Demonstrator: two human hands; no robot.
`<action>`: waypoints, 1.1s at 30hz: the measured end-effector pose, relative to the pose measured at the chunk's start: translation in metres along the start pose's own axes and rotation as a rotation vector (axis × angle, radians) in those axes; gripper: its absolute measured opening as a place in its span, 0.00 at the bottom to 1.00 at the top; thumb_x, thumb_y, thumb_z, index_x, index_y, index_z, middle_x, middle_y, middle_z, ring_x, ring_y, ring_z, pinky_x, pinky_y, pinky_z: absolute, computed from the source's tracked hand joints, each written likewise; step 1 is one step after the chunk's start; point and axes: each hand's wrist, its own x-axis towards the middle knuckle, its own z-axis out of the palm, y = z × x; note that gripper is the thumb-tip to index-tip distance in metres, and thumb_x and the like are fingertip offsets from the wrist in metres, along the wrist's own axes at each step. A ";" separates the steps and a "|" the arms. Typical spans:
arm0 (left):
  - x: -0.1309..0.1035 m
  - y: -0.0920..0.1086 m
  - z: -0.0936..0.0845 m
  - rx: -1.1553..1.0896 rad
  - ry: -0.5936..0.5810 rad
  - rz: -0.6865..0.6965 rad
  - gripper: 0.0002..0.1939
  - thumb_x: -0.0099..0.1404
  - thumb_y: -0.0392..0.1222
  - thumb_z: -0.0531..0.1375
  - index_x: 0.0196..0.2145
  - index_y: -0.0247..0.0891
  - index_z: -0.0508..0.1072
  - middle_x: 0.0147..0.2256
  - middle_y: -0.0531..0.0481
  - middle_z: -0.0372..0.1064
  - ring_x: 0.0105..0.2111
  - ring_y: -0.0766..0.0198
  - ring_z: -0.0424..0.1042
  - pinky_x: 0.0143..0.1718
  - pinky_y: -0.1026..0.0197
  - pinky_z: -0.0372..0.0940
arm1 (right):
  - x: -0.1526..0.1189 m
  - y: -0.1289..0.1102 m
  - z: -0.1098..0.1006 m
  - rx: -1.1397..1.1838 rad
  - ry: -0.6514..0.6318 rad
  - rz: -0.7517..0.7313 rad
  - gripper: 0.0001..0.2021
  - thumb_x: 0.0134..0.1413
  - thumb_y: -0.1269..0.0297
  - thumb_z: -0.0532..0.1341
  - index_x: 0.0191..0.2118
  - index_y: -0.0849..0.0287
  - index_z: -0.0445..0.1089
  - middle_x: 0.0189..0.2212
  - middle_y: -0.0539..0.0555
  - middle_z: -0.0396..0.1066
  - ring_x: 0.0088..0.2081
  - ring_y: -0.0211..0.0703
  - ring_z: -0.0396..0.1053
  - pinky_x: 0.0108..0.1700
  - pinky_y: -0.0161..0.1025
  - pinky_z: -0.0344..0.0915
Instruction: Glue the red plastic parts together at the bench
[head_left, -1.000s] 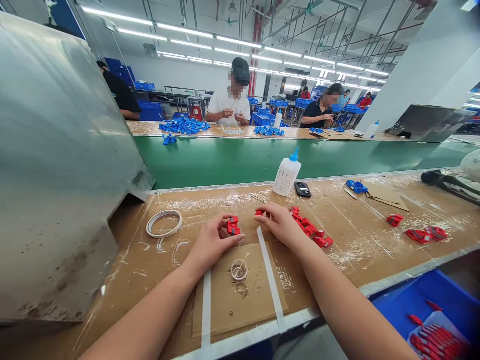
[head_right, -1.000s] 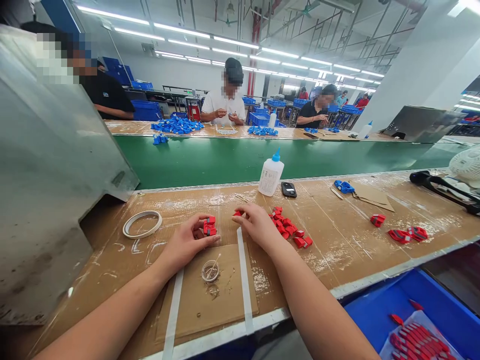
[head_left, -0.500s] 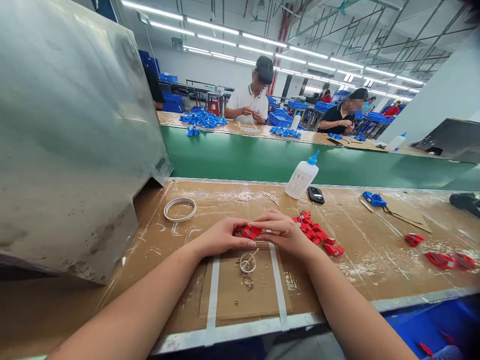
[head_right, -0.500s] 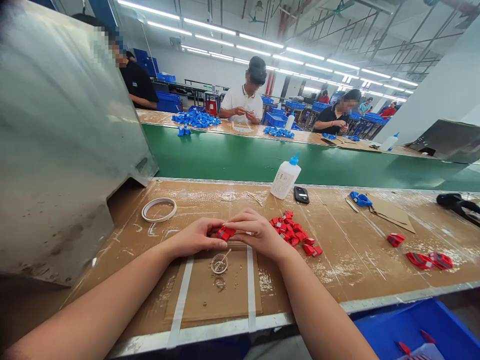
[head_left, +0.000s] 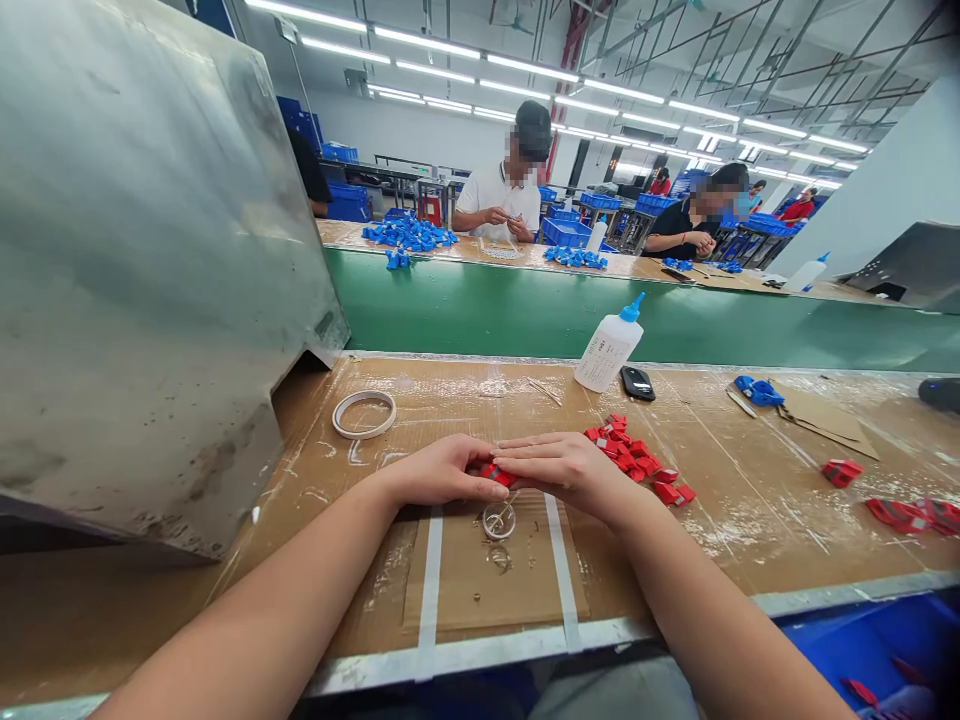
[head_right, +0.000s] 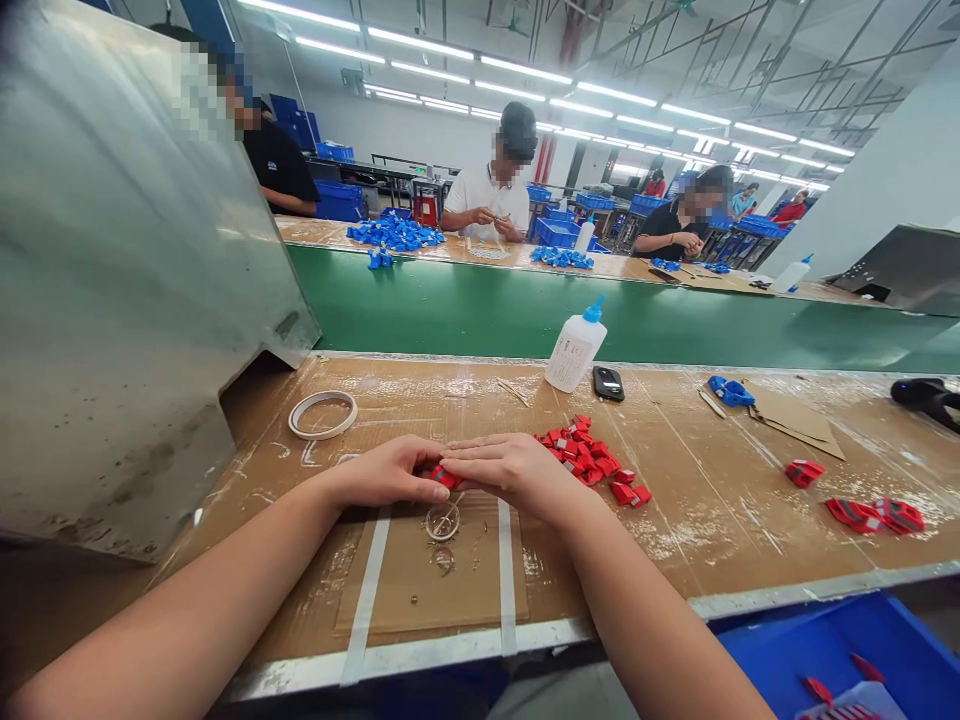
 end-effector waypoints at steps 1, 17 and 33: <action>0.000 0.000 0.001 -0.011 0.010 0.020 0.15 0.63 0.48 0.67 0.43 0.36 0.78 0.39 0.50 0.72 0.39 0.62 0.67 0.44 0.62 0.61 | 0.000 0.001 0.001 0.041 0.007 0.017 0.21 0.65 0.67 0.64 0.63 0.54 0.70 0.54 0.55 0.75 0.58 0.46 0.73 0.59 0.44 0.75; 0.014 -0.004 0.019 0.087 0.554 0.107 0.25 0.63 0.43 0.68 0.58 0.42 0.72 0.49 0.46 0.77 0.46 0.57 0.77 0.50 0.55 0.71 | 0.013 0.010 0.034 0.816 0.467 0.620 0.24 0.55 0.58 0.72 0.58 0.50 0.74 0.62 0.55 0.68 0.66 0.50 0.62 0.72 0.57 0.55; 0.013 -0.006 0.017 -0.142 0.651 0.173 0.25 0.63 0.47 0.70 0.55 0.37 0.76 0.56 0.41 0.74 0.58 0.49 0.73 0.62 0.51 0.68 | 0.013 0.007 0.031 1.067 0.426 0.693 0.30 0.49 0.58 0.75 0.58 0.58 0.72 0.56 0.59 0.73 0.57 0.51 0.73 0.66 0.54 0.67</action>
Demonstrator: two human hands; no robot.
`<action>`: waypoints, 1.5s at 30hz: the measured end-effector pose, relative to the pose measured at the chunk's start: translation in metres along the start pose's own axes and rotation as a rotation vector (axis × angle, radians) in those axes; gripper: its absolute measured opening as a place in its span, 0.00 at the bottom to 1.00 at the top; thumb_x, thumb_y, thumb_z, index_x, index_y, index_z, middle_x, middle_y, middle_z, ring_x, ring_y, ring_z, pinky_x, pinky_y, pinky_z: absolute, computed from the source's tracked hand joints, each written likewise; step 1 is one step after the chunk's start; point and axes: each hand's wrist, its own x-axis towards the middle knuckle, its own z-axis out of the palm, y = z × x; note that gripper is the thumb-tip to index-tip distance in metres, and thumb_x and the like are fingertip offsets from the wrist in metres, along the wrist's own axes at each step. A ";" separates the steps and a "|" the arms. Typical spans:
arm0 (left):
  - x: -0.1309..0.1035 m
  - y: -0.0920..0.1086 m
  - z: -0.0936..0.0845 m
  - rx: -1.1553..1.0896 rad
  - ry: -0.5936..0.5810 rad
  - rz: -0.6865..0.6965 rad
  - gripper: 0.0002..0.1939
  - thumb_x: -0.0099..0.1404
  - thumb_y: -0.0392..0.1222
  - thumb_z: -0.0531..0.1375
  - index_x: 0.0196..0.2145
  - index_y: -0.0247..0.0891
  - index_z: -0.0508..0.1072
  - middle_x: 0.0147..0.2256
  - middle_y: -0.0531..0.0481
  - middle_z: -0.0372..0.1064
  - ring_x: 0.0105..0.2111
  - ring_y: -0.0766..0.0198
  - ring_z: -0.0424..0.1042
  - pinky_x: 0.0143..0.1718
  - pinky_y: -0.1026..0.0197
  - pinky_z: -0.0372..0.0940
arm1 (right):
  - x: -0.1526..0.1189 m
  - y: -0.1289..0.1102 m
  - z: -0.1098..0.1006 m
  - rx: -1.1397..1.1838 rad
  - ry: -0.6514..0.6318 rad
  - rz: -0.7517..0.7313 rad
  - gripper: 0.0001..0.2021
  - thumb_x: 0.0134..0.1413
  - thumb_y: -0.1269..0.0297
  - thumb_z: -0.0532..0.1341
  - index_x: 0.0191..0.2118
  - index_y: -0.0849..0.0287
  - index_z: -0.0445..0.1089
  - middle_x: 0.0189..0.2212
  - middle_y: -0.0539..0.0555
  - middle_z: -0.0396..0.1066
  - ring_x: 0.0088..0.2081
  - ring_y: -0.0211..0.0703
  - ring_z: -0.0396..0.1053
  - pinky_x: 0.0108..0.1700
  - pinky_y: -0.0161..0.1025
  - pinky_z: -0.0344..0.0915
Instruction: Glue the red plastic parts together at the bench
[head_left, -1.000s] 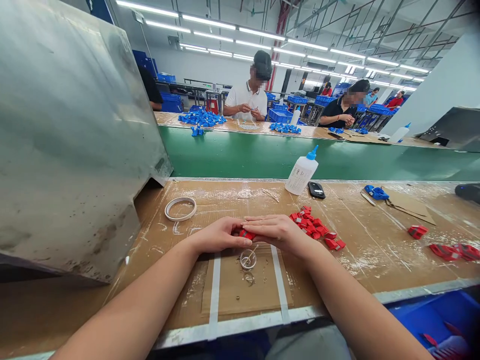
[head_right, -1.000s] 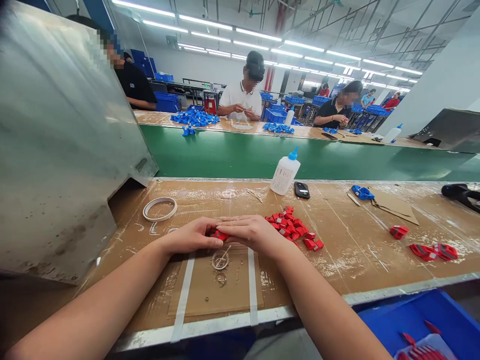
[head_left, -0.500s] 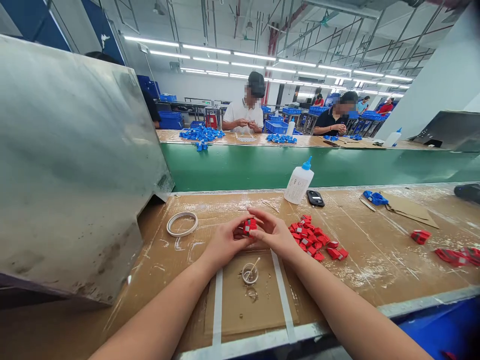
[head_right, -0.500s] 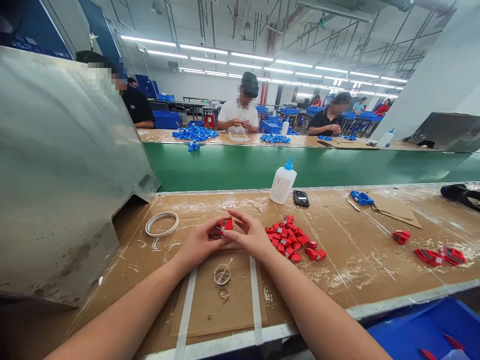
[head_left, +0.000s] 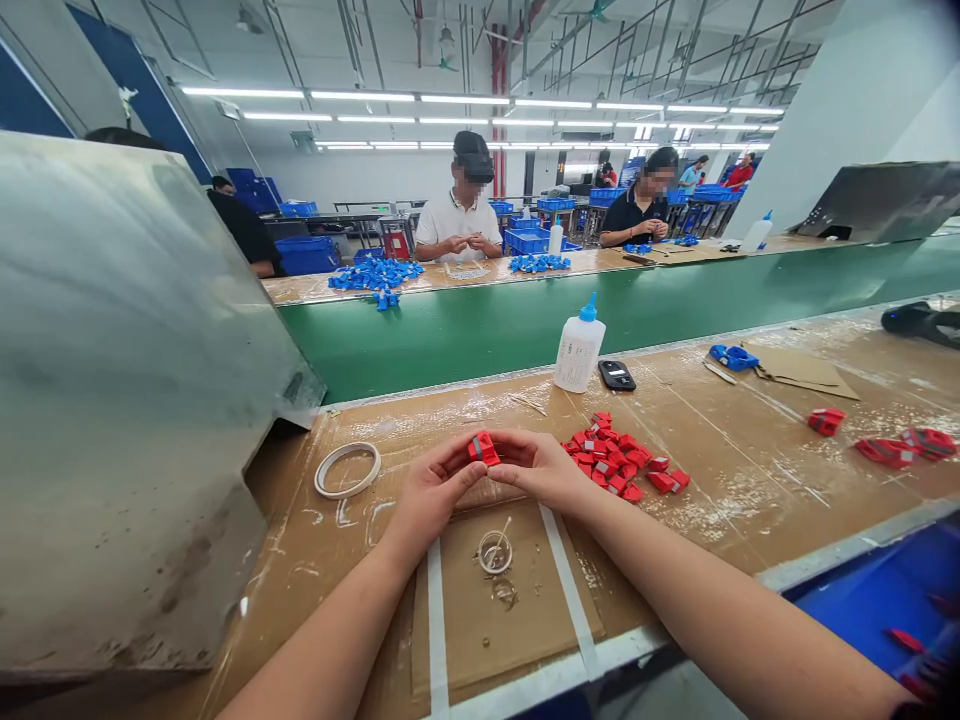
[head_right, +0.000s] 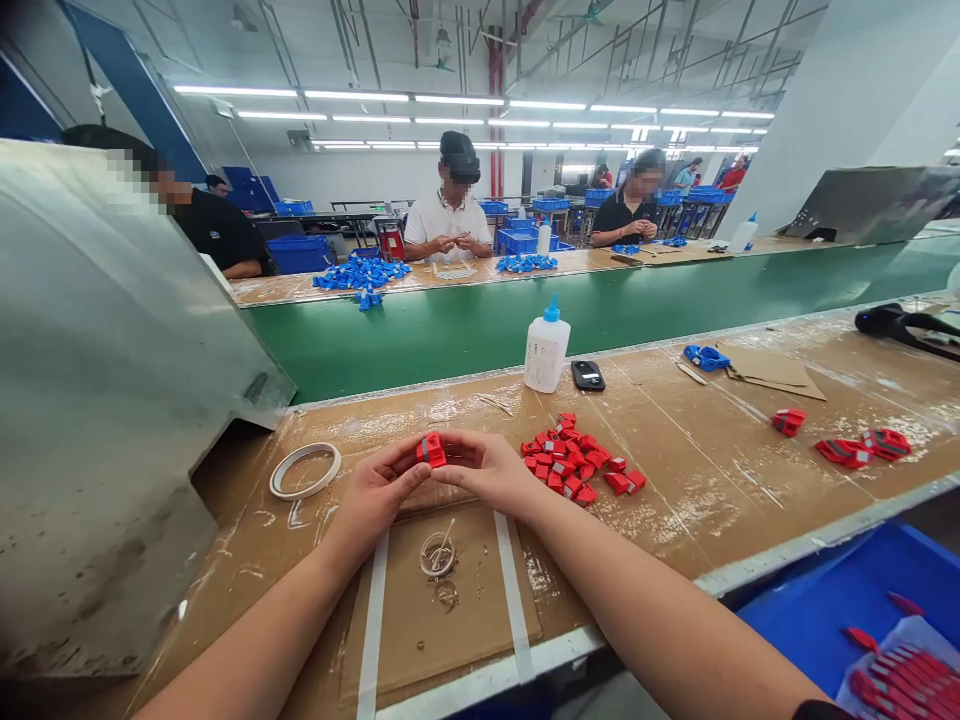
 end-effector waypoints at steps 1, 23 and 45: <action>-0.001 0.000 0.000 0.027 0.008 0.005 0.25 0.62 0.48 0.70 0.55 0.37 0.77 0.55 0.41 0.75 0.57 0.49 0.74 0.61 0.50 0.69 | -0.001 0.000 0.001 -0.005 0.001 -0.003 0.29 0.50 0.58 0.75 0.57 0.58 0.73 0.55 0.59 0.74 0.56 0.51 0.73 0.65 0.54 0.67; -0.003 0.001 0.000 0.119 -0.074 0.007 0.38 0.72 0.60 0.57 0.73 0.46 0.52 0.66 0.43 0.62 0.67 0.51 0.62 0.71 0.46 0.53 | -0.010 -0.017 0.004 -0.597 0.226 -0.525 0.19 0.57 0.60 0.71 0.53 0.54 0.75 0.57 0.57 0.72 0.59 0.47 0.70 0.65 0.48 0.66; 0.004 0.005 -0.011 0.601 0.050 -0.028 0.30 0.64 0.69 0.57 0.47 0.42 0.79 0.33 0.50 0.78 0.31 0.57 0.76 0.36 0.58 0.71 | -0.177 -0.104 -0.231 -1.623 1.048 0.154 0.21 0.62 0.63 0.63 0.56 0.70 0.70 0.55 0.71 0.66 0.58 0.63 0.64 0.59 0.57 0.61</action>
